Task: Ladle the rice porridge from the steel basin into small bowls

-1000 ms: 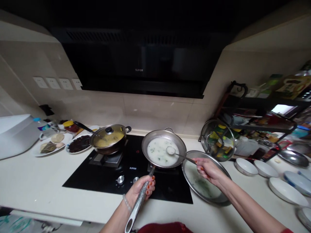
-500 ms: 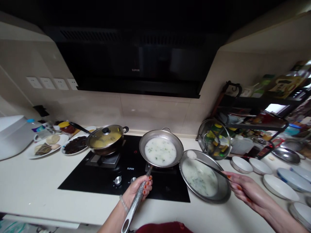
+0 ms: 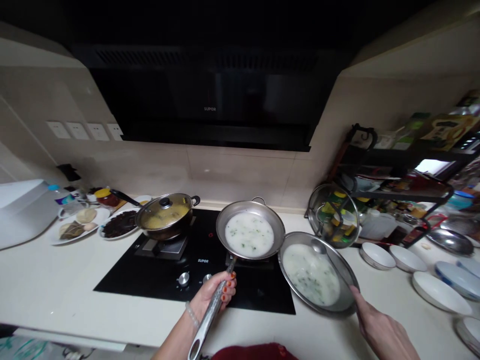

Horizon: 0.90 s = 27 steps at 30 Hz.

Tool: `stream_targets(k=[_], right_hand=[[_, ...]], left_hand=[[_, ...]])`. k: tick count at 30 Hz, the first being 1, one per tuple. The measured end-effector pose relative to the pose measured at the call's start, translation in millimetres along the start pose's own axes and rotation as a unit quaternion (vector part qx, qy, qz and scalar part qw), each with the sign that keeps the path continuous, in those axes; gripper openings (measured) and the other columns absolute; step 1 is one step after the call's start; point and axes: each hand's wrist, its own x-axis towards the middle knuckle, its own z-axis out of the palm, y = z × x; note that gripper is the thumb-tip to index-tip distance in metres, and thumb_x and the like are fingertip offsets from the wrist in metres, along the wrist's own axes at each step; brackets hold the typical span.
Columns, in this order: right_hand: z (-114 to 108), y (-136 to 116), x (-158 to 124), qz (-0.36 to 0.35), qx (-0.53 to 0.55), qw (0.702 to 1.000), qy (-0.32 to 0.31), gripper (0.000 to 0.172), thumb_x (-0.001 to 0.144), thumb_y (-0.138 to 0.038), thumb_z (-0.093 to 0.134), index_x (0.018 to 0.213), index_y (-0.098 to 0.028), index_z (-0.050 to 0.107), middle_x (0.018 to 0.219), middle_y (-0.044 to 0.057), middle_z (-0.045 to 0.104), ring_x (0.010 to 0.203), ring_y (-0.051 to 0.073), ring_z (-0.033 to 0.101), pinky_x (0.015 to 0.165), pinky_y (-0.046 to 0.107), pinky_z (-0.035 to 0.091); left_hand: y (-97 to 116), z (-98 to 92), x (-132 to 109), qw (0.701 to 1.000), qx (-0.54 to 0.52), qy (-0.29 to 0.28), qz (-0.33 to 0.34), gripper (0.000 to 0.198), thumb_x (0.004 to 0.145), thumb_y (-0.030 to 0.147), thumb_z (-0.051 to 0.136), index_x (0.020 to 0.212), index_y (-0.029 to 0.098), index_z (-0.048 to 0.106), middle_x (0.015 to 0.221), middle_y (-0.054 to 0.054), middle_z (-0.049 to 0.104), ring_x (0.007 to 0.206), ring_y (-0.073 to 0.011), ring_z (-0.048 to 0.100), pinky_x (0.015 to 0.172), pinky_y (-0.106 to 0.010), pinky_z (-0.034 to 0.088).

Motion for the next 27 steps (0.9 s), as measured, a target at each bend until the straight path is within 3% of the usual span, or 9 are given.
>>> stream_targets(k=[3,6,9,14,16,19,21,24,27], right_hand=[[-22.4,-26.9,14.6,0.01,0.052,0.998,0.019,0.055,0.09,-0.03,0.026,0.133,-0.011,0.053,0.075,0.014,0.075,0.066,0.033,0.071,0.061,0.041,0.051],[-41.1,-64.1,35.3,-0.023,0.149,0.988,0.02,0.054,0.092,-0.036,0.025,0.129,-0.014,0.057,0.095,0.013,0.076,0.084,0.029,0.072,0.071,0.037,0.053],[-49.7,-103.2,54.2,-0.079,0.183,0.98,-0.021,0.052,0.091,-0.032,0.028,0.128,-0.013,0.059,0.115,0.014,0.07,0.106,0.028,0.066,0.087,0.035,0.049],[-48.4,-152.1,81.3,-0.101,0.168,0.977,-0.082,0.046,0.091,-0.023,0.032,0.129,-0.013,0.057,0.105,0.016,0.072,0.105,0.028,0.065,0.089,0.035,0.044],[-44.8,-164.5,90.3,-0.086,0.214,0.968,-0.101,0.042,0.089,-0.02,0.038,0.123,-0.013,0.061,0.097,0.016,0.072,0.1,0.029,0.065,0.086,0.035,0.043],[-39.1,-177.5,98.8,-0.018,0.385,0.913,-0.133,0.032,0.083,-0.016,0.045,0.105,-0.014,0.067,0.085,0.011,0.07,0.092,0.025,0.064,0.079,0.032,0.044],[-37.4,-182.9,100.9,0.032,0.464,0.872,-0.156,0.028,0.081,-0.015,0.044,0.098,-0.014,0.066,0.069,0.006,0.064,0.072,0.02,0.062,0.065,0.028,0.045],[-40.0,-185.2,100.4,0.085,0.508,0.834,-0.197,0.026,0.081,-0.016,0.041,0.099,-0.013,0.059,0.049,-0.004,0.046,0.04,0.011,0.041,0.041,0.022,0.031],[-46.3,-182.3,98.5,0.123,0.556,0.791,-0.226,0.023,0.079,-0.014,0.042,0.098,-0.013,0.054,0.046,-0.009,0.037,0.034,0.007,0.026,0.035,0.018,0.017]], left_hand=[[0.1,-3.6,2.6,1.0,0.016,-0.012,-0.006,0.019,0.08,0.023,0.058,0.066,0.014,0.05,0.05,0.007,0.035,0.036,-0.0025,0.032,0.034,-0.011,0.021],[0.2,-4.7,3.5,1.0,0.024,-0.016,-0.002,0.02,0.079,0.024,0.059,0.065,0.014,0.049,0.049,0.007,0.034,0.036,-0.002,0.03,0.035,-0.01,0.022],[0.0,-2.5,2.1,1.0,0.013,-0.012,0.005,0.017,0.08,0.02,0.056,0.066,0.013,0.051,0.049,0.006,0.037,0.036,-0.0018,0.03,0.035,-0.01,0.022],[-0.1,2.9,-0.3,1.0,0.002,0.004,0.005,0.018,0.084,0.02,0.051,0.067,0.014,0.051,0.049,0.004,0.038,0.036,-0.0035,0.032,0.034,-0.012,0.02],[0.5,5.4,-0.9,1.0,0.009,0.016,-0.004,0.018,0.084,0.02,0.049,0.067,0.015,0.051,0.048,0.005,0.037,0.036,-0.0041,0.032,0.034,-0.012,0.019],[1.3,10.0,-2.8,1.0,0.015,0.021,-0.006,0.017,0.083,0.019,0.051,0.066,0.015,0.05,0.047,0.005,0.036,0.035,-0.0038,0.031,0.034,-0.012,0.018],[1.4,13.4,-4.7,1.0,0.009,0.024,0.007,0.013,0.081,0.017,0.053,0.068,0.015,0.05,0.048,0.005,0.038,0.036,-0.0036,0.032,0.035,-0.012,0.018],[1.1,17.2,-6.9,0.999,0.002,0.032,0.016,0.008,0.078,0.013,0.054,0.071,0.015,0.051,0.051,0.004,0.043,0.036,-0.004,0.033,0.035,-0.013,0.019],[0.7,17.6,-7.3,0.999,-0.009,0.035,0.027,0.007,0.076,0.011,0.056,0.072,0.015,0.052,0.054,0.003,0.046,0.038,-0.0035,0.034,0.036,-0.013,0.021]])
